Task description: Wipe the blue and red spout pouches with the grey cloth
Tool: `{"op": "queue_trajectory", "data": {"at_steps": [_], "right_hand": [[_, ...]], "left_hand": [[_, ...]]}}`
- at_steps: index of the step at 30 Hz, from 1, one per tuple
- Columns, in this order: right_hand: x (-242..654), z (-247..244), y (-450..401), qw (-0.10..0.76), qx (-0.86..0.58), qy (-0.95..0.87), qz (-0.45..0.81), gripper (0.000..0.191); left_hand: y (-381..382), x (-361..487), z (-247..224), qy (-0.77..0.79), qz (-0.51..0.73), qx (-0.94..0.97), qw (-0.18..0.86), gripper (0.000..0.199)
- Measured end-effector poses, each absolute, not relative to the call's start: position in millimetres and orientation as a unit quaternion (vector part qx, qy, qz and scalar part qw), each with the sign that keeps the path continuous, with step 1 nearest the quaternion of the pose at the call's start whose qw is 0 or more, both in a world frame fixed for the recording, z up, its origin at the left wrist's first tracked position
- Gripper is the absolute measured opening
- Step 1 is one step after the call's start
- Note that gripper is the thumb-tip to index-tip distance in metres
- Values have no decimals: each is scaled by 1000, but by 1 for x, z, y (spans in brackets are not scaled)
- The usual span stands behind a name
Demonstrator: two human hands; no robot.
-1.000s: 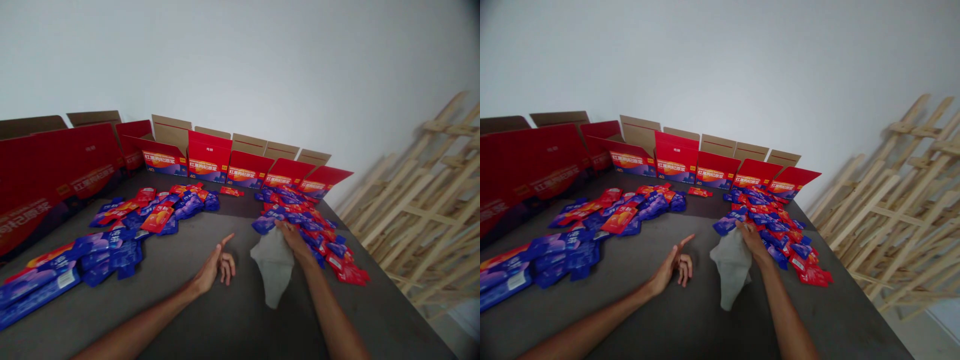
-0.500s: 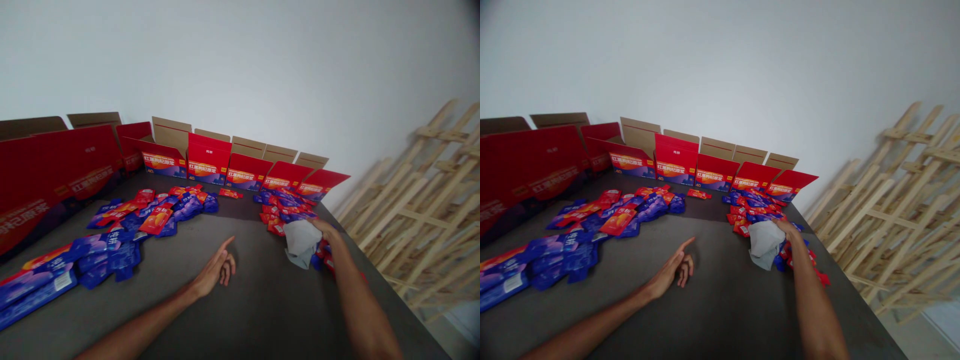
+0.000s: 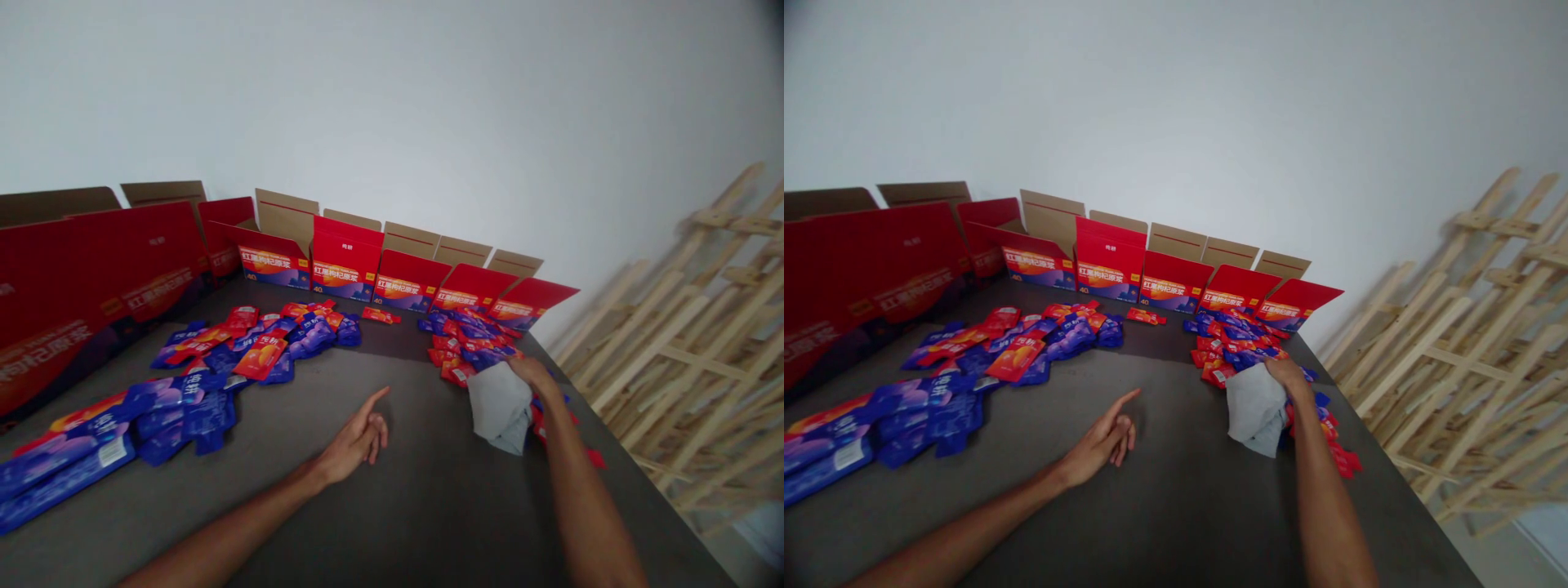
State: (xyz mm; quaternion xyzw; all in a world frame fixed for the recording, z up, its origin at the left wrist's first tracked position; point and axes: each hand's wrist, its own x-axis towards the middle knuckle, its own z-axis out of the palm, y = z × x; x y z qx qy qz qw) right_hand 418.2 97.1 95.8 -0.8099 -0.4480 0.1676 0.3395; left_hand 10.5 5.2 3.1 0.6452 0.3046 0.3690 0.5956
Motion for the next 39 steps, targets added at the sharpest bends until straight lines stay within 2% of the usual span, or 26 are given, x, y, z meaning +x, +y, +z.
{"op": "queue_trajectory", "data": {"at_steps": [2, 5, 7, 10, 13, 16, 20, 28, 33, 36, 39], "right_hand": [[410, 92, 92, 309, -815, -462, 166, 23], [385, 77, 77, 296, -787, -514, 168, 37], [361, 62, 65, 303, -753, -560, 168, 40], [324, 39, 48, 312, -704, -614, 173, 43], [296, 22, 38, 320, -667, -648, 178, 41], [279, 13, 32, 320, -645, -670, 181, 43], [267, 6, 27, 304, -634, -688, 177, 44], [257, 1, 21, 284, -629, -705, 164, 43], [256, 4, 19, 291, -622, -710, 159, 34], [256, 7, 17, 290, -609, -720, 165, 27], [256, 10, 15, 291, -598, -726, 173, 18]], "left_hand": [[10, 5, 10, 328, 371, 704, 509, 54], [26, -13, 25, 394, 369, 777, 323, 42], [40, -29, 36, 449, 355, 797, 194, 39], [59, -55, 44, 589, 270, 761, 8, 38], [66, -74, 40, 709, 141, 685, -90, 45], [65, -79, 32, 740, 52, 661, -114, 53], [59, -71, 29, 719, 10, 683, -126, 53], [48, -57, 43, 686, 36, 725, -49, 42], [44, -48, 37, 620, 70, 781, 5, 32], [40, -41, 31, 619, 103, 778, -15, 43], [37, -36, 27, 664, 85, 741, -47, 59]]}}
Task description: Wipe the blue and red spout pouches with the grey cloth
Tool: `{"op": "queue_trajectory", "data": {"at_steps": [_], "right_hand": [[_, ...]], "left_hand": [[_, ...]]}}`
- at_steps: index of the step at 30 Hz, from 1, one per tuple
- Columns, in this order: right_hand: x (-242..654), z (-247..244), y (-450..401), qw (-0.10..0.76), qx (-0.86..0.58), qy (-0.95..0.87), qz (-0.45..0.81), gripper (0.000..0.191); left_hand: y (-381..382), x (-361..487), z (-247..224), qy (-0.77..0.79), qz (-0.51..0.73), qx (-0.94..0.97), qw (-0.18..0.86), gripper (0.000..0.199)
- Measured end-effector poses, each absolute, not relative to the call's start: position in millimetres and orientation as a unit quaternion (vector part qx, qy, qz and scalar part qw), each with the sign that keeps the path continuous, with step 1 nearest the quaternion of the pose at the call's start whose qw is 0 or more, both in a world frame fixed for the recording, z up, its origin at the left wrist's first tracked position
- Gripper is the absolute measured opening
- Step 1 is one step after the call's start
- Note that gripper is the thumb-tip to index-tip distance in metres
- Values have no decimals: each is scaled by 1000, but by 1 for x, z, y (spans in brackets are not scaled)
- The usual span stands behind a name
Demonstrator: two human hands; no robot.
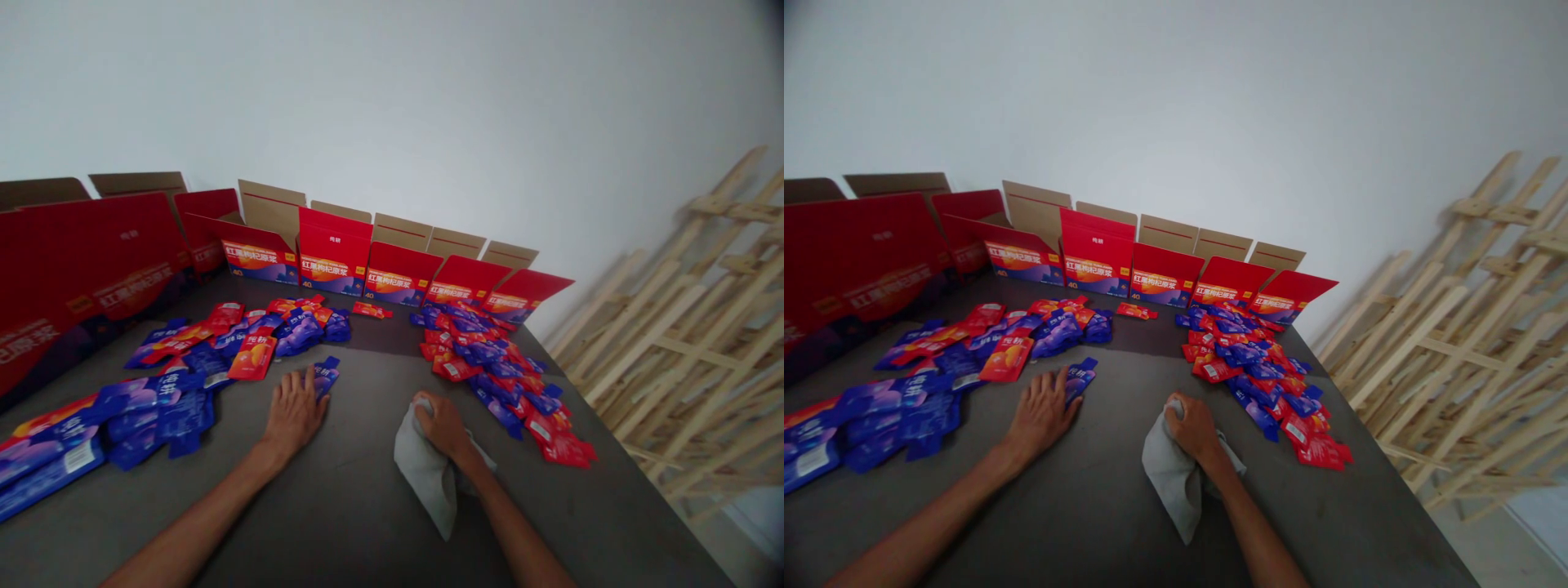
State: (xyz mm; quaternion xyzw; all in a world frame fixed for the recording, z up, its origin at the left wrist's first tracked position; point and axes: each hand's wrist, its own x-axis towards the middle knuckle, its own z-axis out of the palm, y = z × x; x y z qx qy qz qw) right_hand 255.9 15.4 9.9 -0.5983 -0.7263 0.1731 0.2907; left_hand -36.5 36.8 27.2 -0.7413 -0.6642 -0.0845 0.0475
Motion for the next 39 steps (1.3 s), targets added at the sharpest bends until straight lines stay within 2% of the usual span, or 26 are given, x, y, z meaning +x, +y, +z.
{"op": "queue_trajectory", "data": {"at_steps": [4, 7, 9, 15, 19, 23, 29, 39], "right_hand": [[253, 11, 14, 297, -580, -735, 185, 14], [248, 10, 14, 321, -573, -732, 181, 13], [244, 8, 13, 353, -561, -728, 175, 15], [226, 8, 4, 436, -455, -760, 159, 12], [212, 14, -6, 446, -421, -772, 168, 10], [199, 19, -16, 420, -384, -799, 194, 12], [193, 20, -23, 376, -354, -836, 187, 14], [213, 21, -5, 488, -472, -720, 145, 9]], "left_hand": [[37, -34, 26, -678, -70, -730, 43, 60], [39, -33, 25, -658, -143, -739, -9, 66], [38, -30, 22, -618, -212, -748, -112, 71], [12, 5, 0, -425, -361, -628, -543, 67], [-7, 30, -25, -324, -413, -503, -687, 63], [-11, 36, -34, -296, -441, -422, -734, 60], [-6, 32, -29, -272, -467, -420, -729, 58], [-9, 25, 3, -249, -355, -568, -699, 54]]}}
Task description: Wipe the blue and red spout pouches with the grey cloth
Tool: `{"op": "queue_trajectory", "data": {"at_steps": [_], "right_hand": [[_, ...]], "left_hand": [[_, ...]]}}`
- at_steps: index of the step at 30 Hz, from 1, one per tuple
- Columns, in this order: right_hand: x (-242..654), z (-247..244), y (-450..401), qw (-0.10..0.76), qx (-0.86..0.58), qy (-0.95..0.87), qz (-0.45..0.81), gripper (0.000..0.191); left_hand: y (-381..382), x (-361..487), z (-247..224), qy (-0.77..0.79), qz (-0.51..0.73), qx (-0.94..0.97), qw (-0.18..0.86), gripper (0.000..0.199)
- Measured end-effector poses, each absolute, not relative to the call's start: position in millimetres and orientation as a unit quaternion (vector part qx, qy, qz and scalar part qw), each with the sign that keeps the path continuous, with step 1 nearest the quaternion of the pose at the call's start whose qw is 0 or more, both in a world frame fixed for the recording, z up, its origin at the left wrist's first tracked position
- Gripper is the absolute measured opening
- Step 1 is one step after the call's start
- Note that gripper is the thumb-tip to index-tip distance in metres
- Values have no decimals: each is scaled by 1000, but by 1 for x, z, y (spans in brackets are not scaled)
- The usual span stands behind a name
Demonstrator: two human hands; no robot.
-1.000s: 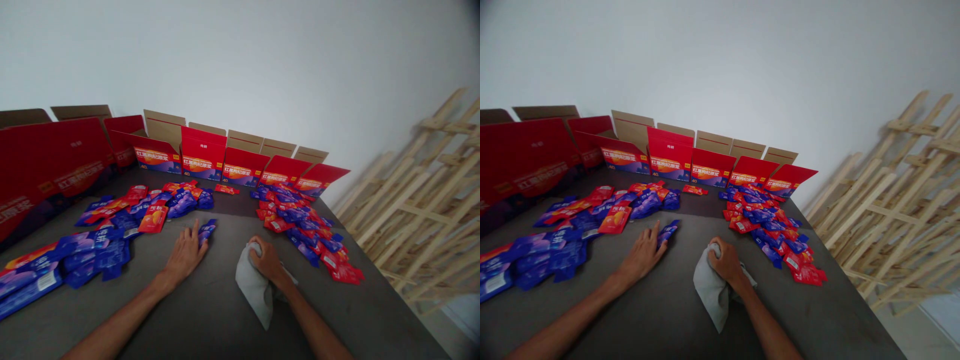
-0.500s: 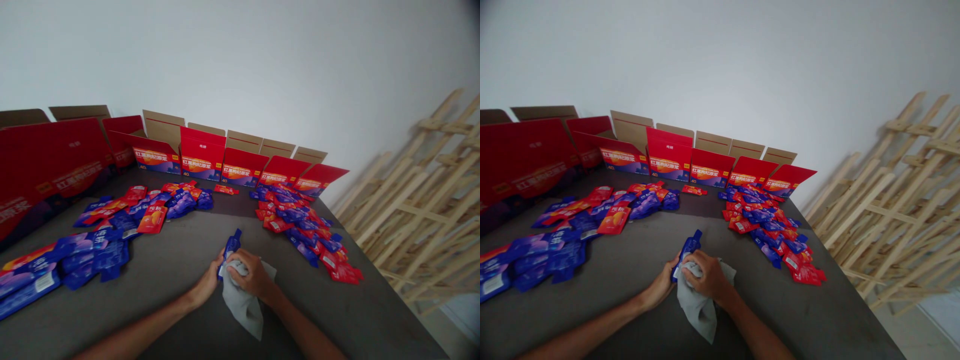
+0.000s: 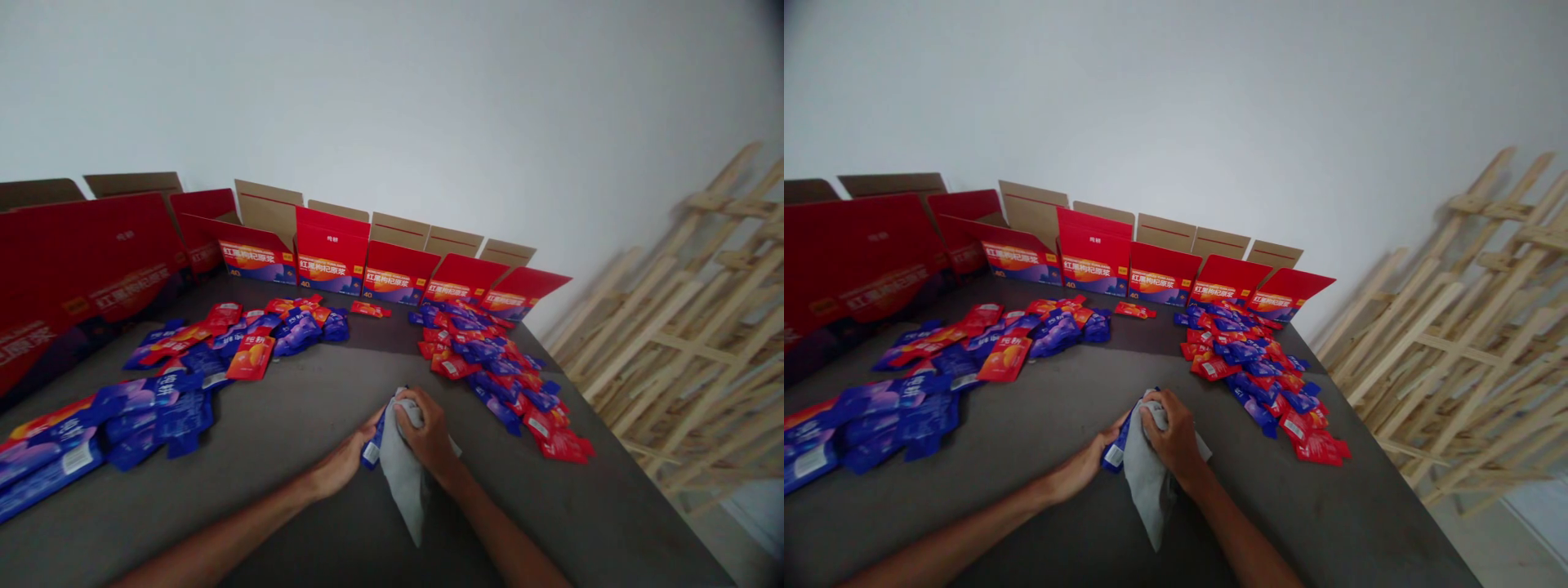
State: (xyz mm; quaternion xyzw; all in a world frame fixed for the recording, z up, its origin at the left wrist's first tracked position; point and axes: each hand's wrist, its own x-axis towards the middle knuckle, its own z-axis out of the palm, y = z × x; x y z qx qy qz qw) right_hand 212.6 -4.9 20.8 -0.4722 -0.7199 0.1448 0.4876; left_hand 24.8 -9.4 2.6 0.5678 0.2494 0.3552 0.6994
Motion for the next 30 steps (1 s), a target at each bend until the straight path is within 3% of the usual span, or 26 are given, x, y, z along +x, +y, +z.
{"op": "queue_trajectory", "data": {"at_steps": [3, 9, 20, 30], "right_hand": [[210, 23, -9, 468, -445, -747, 160, 11], [196, 23, -25, 342, -341, -851, 206, 15], [221, 21, 0, 450, -485, -737, 137, 11], [211, 30, -17, 323, -378, -844, 200, 16]], "left_hand": [[-8, 26, -7, 270, 370, 542, 705, 56], [-4, 30, -26, 258, 447, 441, 734, 57], [-4, 30, -26, 252, 421, 452, 746, 54], [-6, 31, -12, 312, 451, 342, 763, 59]]}}
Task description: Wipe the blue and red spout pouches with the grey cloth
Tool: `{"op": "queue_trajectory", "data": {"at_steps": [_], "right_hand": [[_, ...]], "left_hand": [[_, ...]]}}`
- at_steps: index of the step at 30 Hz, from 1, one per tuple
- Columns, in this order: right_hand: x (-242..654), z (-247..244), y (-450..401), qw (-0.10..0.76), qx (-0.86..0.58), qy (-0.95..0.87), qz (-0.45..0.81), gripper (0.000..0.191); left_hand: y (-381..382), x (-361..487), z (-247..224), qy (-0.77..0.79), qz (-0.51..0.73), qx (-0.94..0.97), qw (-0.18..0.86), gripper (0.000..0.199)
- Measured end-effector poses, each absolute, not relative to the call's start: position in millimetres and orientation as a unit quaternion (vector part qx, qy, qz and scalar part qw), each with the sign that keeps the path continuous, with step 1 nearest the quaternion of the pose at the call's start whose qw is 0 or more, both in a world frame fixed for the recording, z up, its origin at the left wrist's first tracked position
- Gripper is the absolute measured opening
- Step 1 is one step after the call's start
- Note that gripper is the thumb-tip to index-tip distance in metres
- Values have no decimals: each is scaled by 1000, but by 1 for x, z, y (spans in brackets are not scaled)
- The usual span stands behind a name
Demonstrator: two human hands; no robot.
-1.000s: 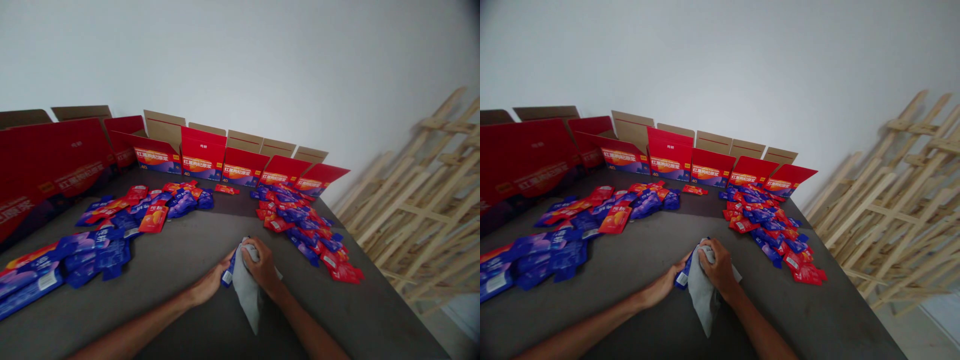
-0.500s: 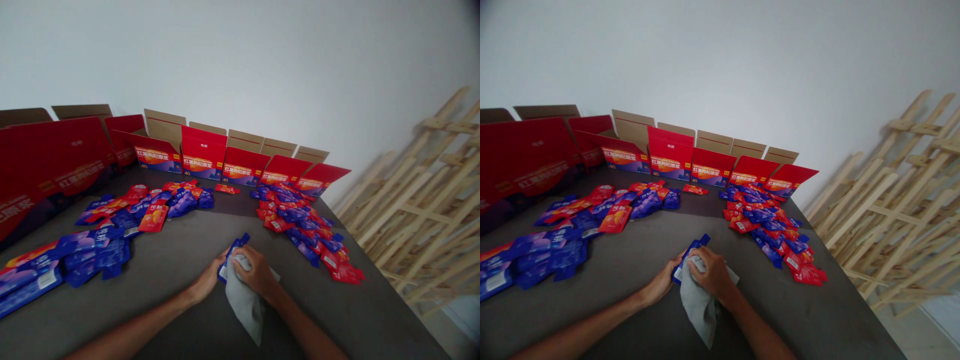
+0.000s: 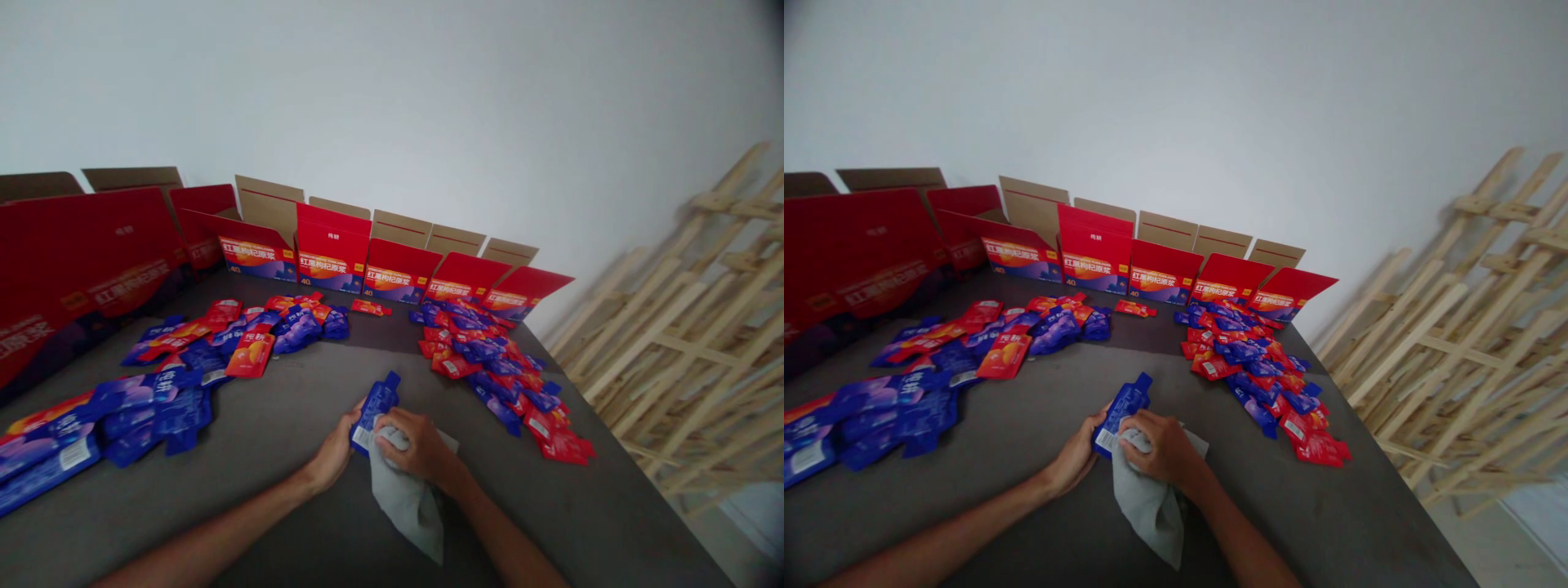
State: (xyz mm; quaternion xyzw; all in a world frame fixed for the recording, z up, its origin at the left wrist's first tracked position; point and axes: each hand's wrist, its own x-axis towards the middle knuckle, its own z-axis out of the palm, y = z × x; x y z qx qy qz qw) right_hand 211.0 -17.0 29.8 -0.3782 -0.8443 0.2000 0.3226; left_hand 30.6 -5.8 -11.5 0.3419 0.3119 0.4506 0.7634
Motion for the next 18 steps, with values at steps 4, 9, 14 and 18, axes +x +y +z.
{"op": "queue_trajectory", "data": {"at_steps": [4, 9, 14, 18], "right_hand": [[209, 29, -19, 300, -369, -857, 196, 16], [217, 24, -8, 380, -442, -797, 157, 14], [225, 20, 0, 427, -480, -753, 140, 12], [222, 26, -6, 388, -446, -790, 160, 14]], "left_hand": [[-7, 31, -6, 317, 453, 314, 772, 59], [-7, 31, -4, 314, 437, 320, 780, 61], [-8, 32, -3, 308, 436, 337, 775, 65], [-7, 32, -4, 314, 439, 339, 770, 63]]}}
